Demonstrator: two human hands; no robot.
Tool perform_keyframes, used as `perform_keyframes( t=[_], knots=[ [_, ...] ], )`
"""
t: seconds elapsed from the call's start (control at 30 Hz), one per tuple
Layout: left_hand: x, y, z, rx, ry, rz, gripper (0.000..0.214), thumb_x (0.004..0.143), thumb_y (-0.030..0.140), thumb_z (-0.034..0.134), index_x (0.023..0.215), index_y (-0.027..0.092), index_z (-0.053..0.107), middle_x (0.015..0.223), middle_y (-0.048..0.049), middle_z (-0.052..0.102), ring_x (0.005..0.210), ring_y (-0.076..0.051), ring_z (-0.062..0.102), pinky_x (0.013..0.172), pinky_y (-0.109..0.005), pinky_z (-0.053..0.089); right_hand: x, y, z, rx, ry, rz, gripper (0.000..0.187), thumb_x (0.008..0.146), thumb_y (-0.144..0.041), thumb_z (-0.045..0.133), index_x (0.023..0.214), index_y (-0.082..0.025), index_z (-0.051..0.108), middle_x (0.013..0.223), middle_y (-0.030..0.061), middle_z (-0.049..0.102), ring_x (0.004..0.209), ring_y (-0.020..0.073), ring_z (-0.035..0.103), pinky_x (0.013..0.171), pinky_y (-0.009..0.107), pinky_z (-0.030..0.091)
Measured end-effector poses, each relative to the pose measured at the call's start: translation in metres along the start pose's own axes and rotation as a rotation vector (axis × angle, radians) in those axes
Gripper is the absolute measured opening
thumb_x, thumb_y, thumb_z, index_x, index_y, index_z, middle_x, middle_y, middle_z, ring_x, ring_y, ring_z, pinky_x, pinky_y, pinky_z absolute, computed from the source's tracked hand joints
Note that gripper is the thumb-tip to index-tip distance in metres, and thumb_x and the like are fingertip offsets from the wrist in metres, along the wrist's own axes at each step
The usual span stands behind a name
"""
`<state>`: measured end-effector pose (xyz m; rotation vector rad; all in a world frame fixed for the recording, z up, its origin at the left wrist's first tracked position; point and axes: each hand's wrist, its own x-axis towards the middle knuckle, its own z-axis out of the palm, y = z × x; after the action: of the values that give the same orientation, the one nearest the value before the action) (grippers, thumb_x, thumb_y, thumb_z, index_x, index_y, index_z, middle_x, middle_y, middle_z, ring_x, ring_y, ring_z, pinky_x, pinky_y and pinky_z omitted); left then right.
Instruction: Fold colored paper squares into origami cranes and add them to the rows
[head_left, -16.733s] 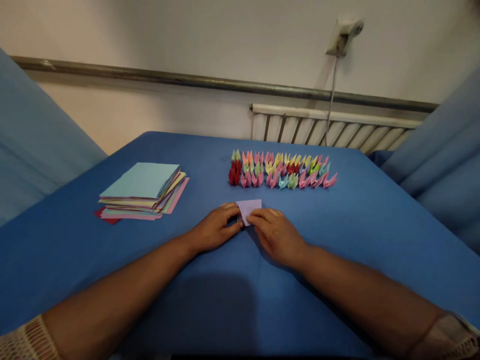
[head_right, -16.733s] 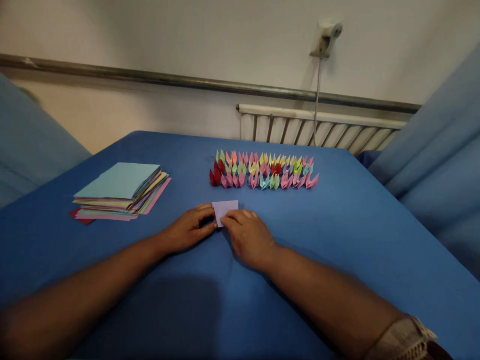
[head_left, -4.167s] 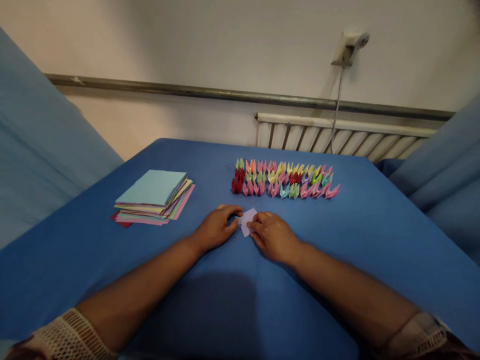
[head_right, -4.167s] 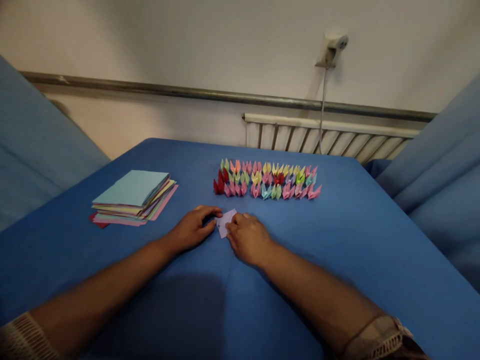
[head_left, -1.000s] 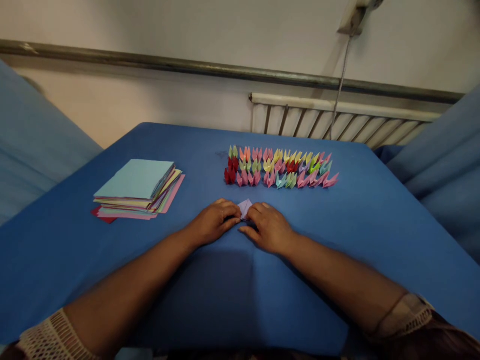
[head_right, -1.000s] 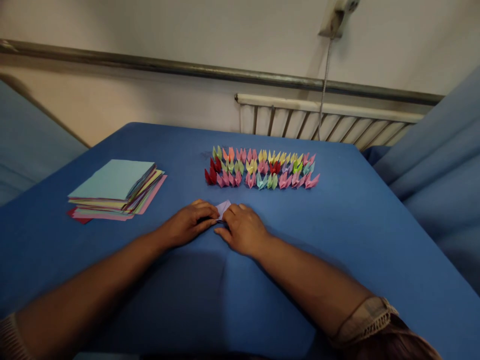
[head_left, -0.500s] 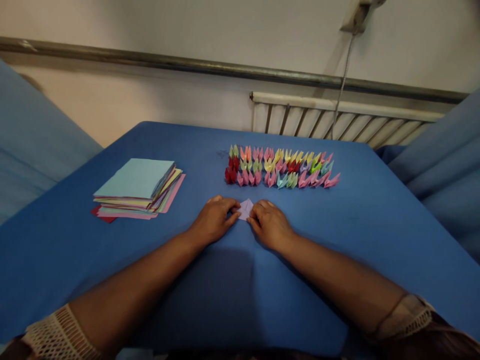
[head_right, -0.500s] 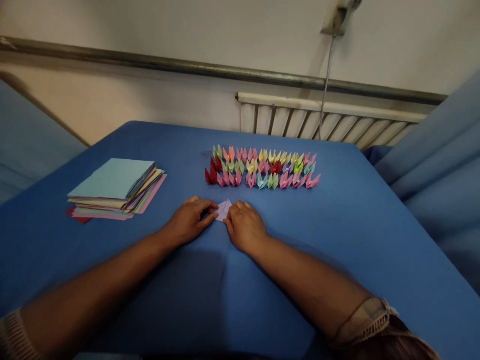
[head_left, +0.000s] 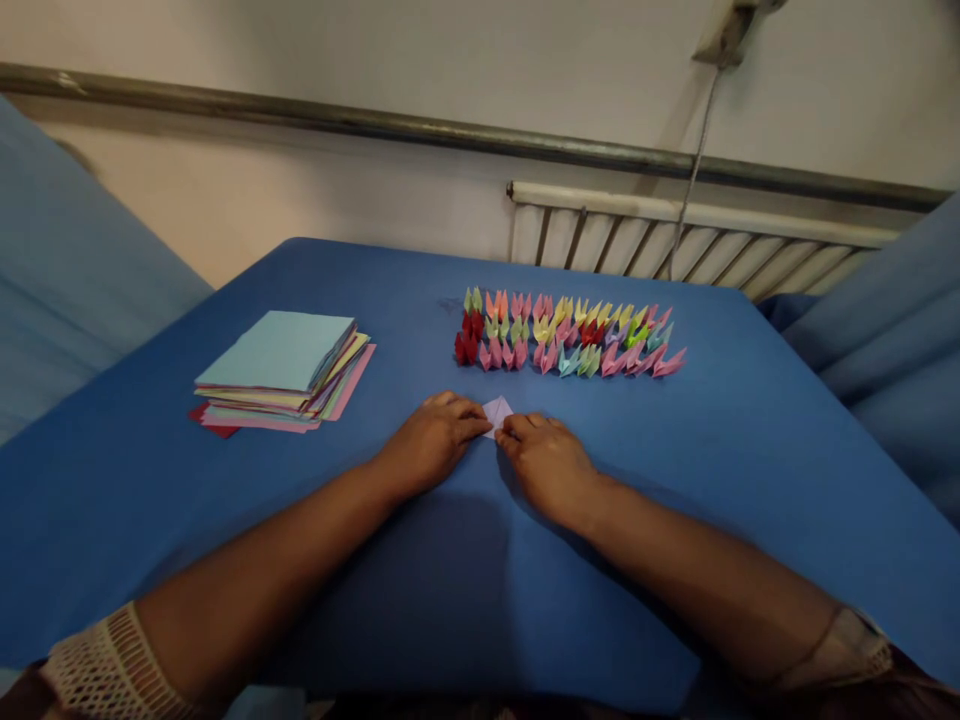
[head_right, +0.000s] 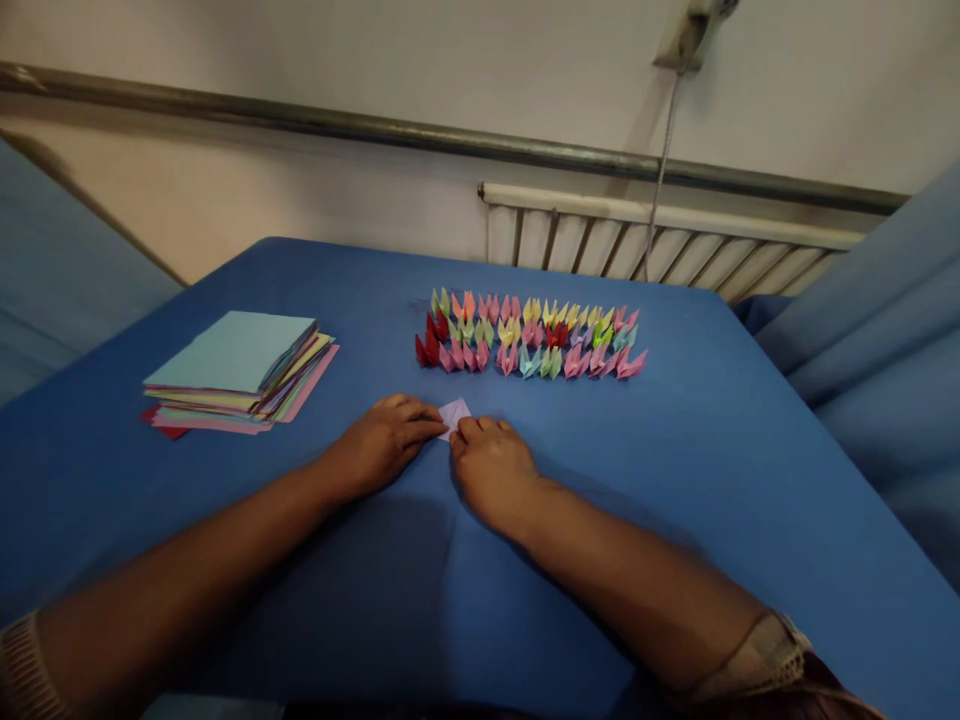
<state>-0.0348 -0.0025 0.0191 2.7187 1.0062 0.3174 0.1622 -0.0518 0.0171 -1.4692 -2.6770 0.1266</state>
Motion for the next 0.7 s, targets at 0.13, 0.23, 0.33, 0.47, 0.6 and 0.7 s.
perform_keyframes(
  t=[0.13, 0.23, 0.33, 0.47, 0.6, 0.7],
  knots=[
    [-0.008, 0.008, -0.008, 0.092, -0.066, 0.031, 0.032, 0.097, 0.025, 0.042, 0.116, 0.023, 0.066, 0.123, -0.0069, 0.064, 0.110, -0.025, 0.053, 0.096, -0.043, 0.037, -0.003, -0.002, -0.009, -0.007, -0.047, -0.024, 0.034, 0.095, -0.013, 0.037, 0.118, -0.013, 0.063, 0.114, 0.0146, 0.062, 0.098, 0.0283, 0.055, 0.081, 0.042, 0.040],
    [-0.014, 0.009, -0.011, 0.114, -0.076, 0.001, 0.033, 0.097, 0.029, 0.040, 0.113, 0.022, 0.068, 0.122, -0.0082, 0.065, 0.110, -0.026, 0.053, 0.096, -0.044, 0.036, -0.004, -0.002, -0.010, -0.006, -0.058, -0.029, 0.032, 0.093, -0.011, 0.040, 0.114, -0.013, 0.064, 0.114, 0.0148, 0.063, 0.098, 0.0279, 0.056, 0.080, 0.041, 0.040],
    [-0.015, 0.010, -0.009, 0.125, -0.077, -0.017, 0.034, 0.096, 0.032, 0.043, 0.119, 0.022, 0.065, 0.125, -0.0097, 0.062, 0.111, -0.027, 0.052, 0.097, -0.045, 0.036, -0.004, -0.001, -0.009, -0.005, -0.056, -0.034, 0.031, 0.091, -0.011, 0.043, 0.112, -0.013, 0.065, 0.112, 0.0144, 0.063, 0.097, 0.0273, 0.056, 0.081, 0.040, 0.040],
    [-0.011, 0.013, -0.002, 0.160, -0.079, -0.033, 0.041, 0.094, 0.035, 0.046, 0.132, 0.023, 0.055, 0.131, -0.0125, 0.054, 0.113, -0.028, 0.050, 0.098, -0.044, 0.038, -0.003, 0.000, -0.009, -0.012, -0.045, -0.034, 0.031, 0.091, -0.011, 0.043, 0.114, -0.013, 0.064, 0.109, 0.0135, 0.064, 0.097, 0.0272, 0.055, 0.082, 0.039, 0.040],
    [-0.006, 0.016, 0.002, 0.191, -0.093, -0.063, 0.046, 0.093, 0.036, 0.047, 0.137, 0.023, 0.050, 0.129, -0.0122, 0.053, 0.112, -0.028, 0.048, 0.098, -0.043, 0.039, -0.002, 0.001, -0.010, -0.009, -0.050, -0.053, 0.029, 0.089, -0.010, 0.045, 0.111, -0.012, 0.065, 0.107, 0.0138, 0.064, 0.097, 0.0266, 0.055, 0.082, 0.039, 0.041],
    [-0.007, 0.016, 0.000, 0.203, -0.105, -0.062, 0.047, 0.093, 0.037, 0.048, 0.138, 0.024, 0.048, 0.130, -0.0122, 0.052, 0.112, -0.028, 0.048, 0.098, -0.043, 0.039, -0.001, 0.003, -0.009, -0.003, -0.042, -0.059, 0.029, 0.090, -0.010, 0.044, 0.110, -0.011, 0.065, 0.107, 0.0136, 0.064, 0.097, 0.0261, 0.055, 0.082, 0.038, 0.042]
  ],
)
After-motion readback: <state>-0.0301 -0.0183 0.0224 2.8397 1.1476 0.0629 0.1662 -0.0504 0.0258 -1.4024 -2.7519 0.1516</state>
